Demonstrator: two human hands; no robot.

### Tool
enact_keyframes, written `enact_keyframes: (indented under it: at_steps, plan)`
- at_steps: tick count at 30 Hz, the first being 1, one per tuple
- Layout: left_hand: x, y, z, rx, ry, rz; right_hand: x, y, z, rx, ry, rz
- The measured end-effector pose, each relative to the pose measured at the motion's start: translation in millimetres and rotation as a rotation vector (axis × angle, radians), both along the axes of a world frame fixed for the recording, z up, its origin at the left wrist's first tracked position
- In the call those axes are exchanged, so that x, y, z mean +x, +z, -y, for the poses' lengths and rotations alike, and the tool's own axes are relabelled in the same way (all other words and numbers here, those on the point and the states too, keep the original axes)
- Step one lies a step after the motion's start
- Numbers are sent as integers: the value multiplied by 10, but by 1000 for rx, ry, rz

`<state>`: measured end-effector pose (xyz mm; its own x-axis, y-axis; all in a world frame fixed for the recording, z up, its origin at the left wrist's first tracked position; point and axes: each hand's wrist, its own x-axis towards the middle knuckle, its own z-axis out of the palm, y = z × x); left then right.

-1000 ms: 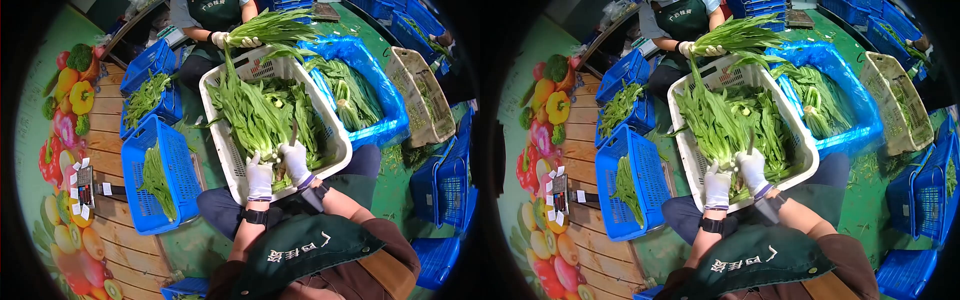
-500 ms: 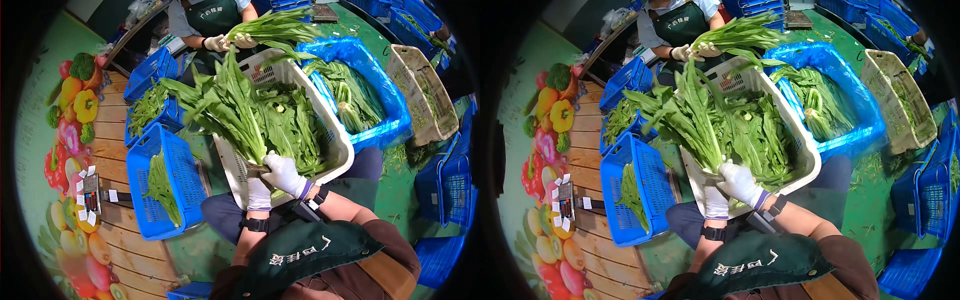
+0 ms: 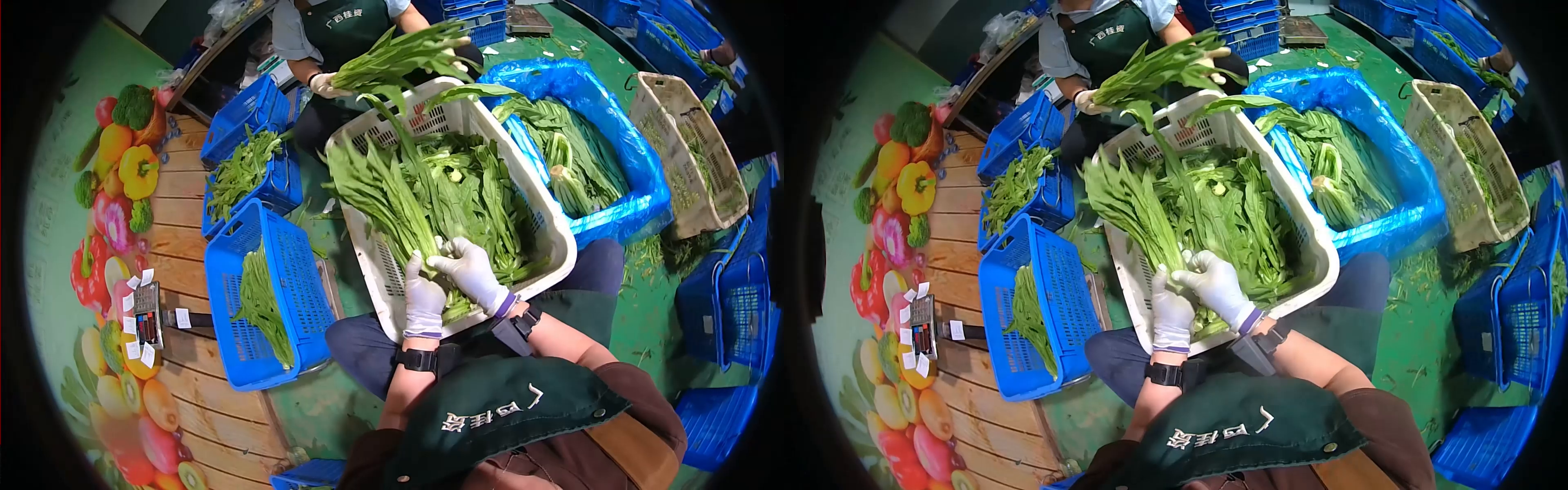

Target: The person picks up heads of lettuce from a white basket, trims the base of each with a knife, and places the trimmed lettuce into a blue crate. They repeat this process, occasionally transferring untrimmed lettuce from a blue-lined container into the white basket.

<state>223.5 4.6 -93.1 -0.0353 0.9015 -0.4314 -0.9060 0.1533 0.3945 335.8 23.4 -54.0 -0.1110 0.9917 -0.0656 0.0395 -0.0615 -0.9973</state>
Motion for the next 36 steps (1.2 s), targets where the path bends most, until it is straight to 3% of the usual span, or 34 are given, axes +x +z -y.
enact_keyframes:
  at_steps: [2,4,8,9,10,12,13,14,15,16,18,20,22,24,26,28,33,36]
  plan:
    - [-46,44,31,150,24,10,13,50,10,93,8,70]
    - [-152,28,63,102,41,30,12,-15,6,176,68,167]
    - [-183,208,42,196,5,-207,-44,46,-2,115,90,-62]
    - [-189,285,61,273,-54,-268,42,114,22,-126,179,-109]
    - [-172,431,67,351,-112,-327,41,104,27,-126,175,-109]
    - [-286,362,85,424,-181,-301,14,58,100,187,53,-67]
    - [-423,96,77,314,-223,-339,-19,61,98,355,-63,-12]
    - [-502,-54,76,212,-266,-377,3,107,84,357,-59,-12]
    - [-477,-86,139,71,-185,-543,41,189,70,471,-125,151]
    - [-362,43,130,75,-188,-547,67,228,61,579,-194,315]
    - [-68,413,150,262,-69,-200,15,57,120,545,-160,382]
    - [-51,343,84,29,-1,-231,-49,5,176,558,-113,443]
    - [-103,307,71,0,-26,-137,-50,38,174,515,-104,472]
    - [-188,162,116,94,-53,-147,7,110,188,314,-40,322]
    - [-238,132,125,187,-80,-149,19,57,180,282,4,271]
    - [-341,130,100,211,-232,-270,5,-25,194,332,3,320]
    - [-345,-51,123,74,-61,-213,-111,-142,271,303,12,512]
    - [-445,-108,196,195,-96,-62,-30,122,309,386,60,594]
